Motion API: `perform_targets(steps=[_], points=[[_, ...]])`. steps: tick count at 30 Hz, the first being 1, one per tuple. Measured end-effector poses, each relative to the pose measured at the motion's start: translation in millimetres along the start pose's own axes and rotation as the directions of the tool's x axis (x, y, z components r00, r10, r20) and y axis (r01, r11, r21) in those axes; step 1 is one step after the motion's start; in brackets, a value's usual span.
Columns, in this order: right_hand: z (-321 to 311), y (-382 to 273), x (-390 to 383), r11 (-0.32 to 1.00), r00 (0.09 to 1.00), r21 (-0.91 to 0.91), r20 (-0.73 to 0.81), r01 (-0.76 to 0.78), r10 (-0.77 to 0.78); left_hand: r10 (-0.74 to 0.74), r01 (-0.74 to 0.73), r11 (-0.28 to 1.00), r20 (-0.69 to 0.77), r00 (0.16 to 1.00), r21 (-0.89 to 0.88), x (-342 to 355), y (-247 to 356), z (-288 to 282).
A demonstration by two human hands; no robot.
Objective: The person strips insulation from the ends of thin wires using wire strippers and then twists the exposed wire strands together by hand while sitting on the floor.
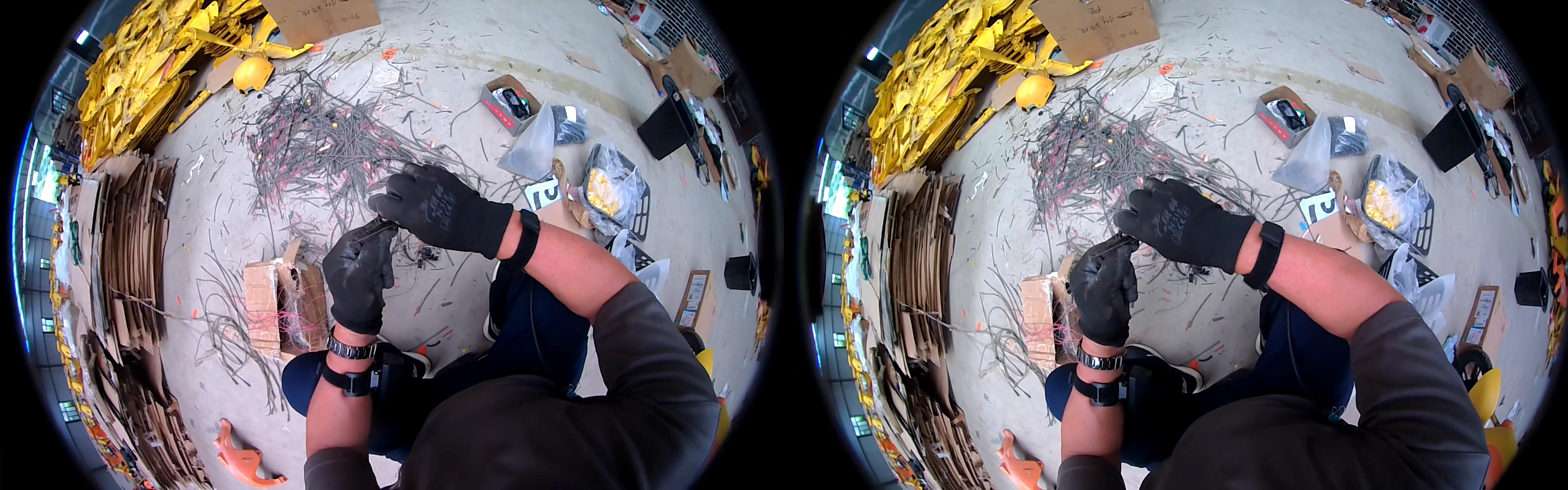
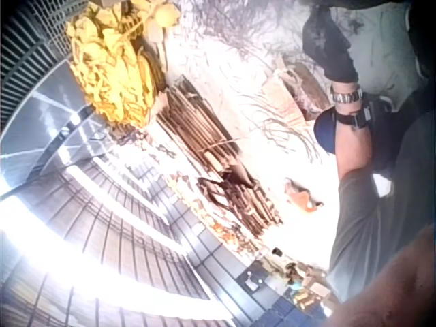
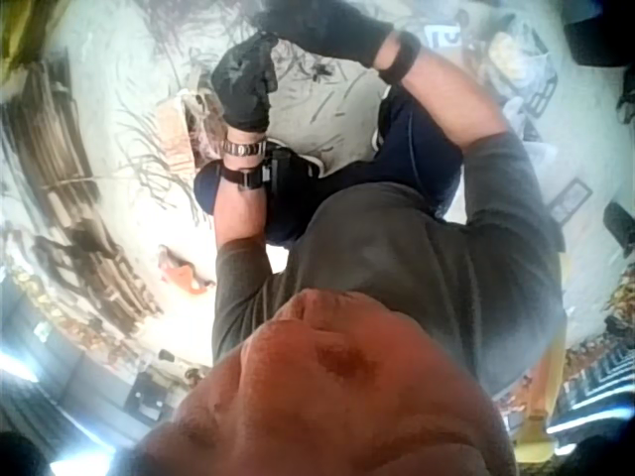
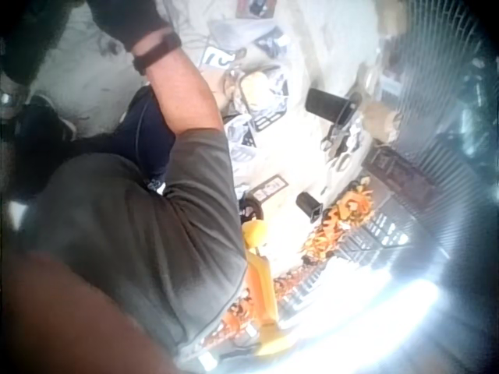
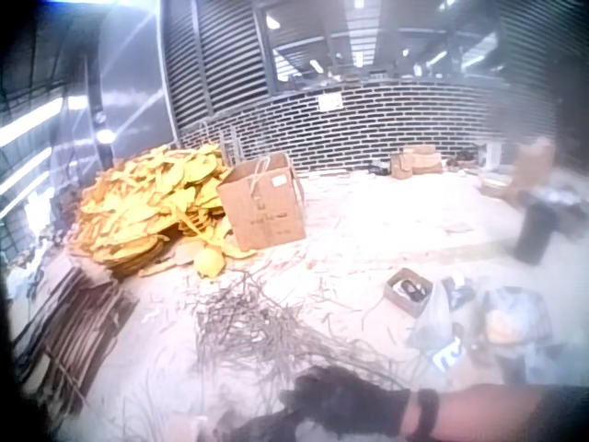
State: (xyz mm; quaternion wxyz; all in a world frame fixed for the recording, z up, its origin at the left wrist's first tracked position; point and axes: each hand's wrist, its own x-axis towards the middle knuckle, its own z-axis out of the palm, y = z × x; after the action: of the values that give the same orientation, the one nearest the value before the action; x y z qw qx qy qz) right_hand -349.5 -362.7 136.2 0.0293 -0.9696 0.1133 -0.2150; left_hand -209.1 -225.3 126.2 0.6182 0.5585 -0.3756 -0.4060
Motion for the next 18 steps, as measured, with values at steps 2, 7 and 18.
perform_targets(steps=[2,7,18], points=[[-2,0,1,0.998,0.996,0.058,0.089,-0.033,0.027,0.088,-0.088,0.993,0.012,0.996,0.076,-1,0,2],[-4,0,-1,0.957,0.967,0.25,0.239,-0.148,0.087,-0.03,0.027,0.999,-0.081,0.996,-0.036,-3,-5,4],[-7,11,-5,0.721,0.863,0.554,0.49,-0.416,0.121,0.185,-0.192,0.942,0.05,0.981,0.277,1,-9,-3]])
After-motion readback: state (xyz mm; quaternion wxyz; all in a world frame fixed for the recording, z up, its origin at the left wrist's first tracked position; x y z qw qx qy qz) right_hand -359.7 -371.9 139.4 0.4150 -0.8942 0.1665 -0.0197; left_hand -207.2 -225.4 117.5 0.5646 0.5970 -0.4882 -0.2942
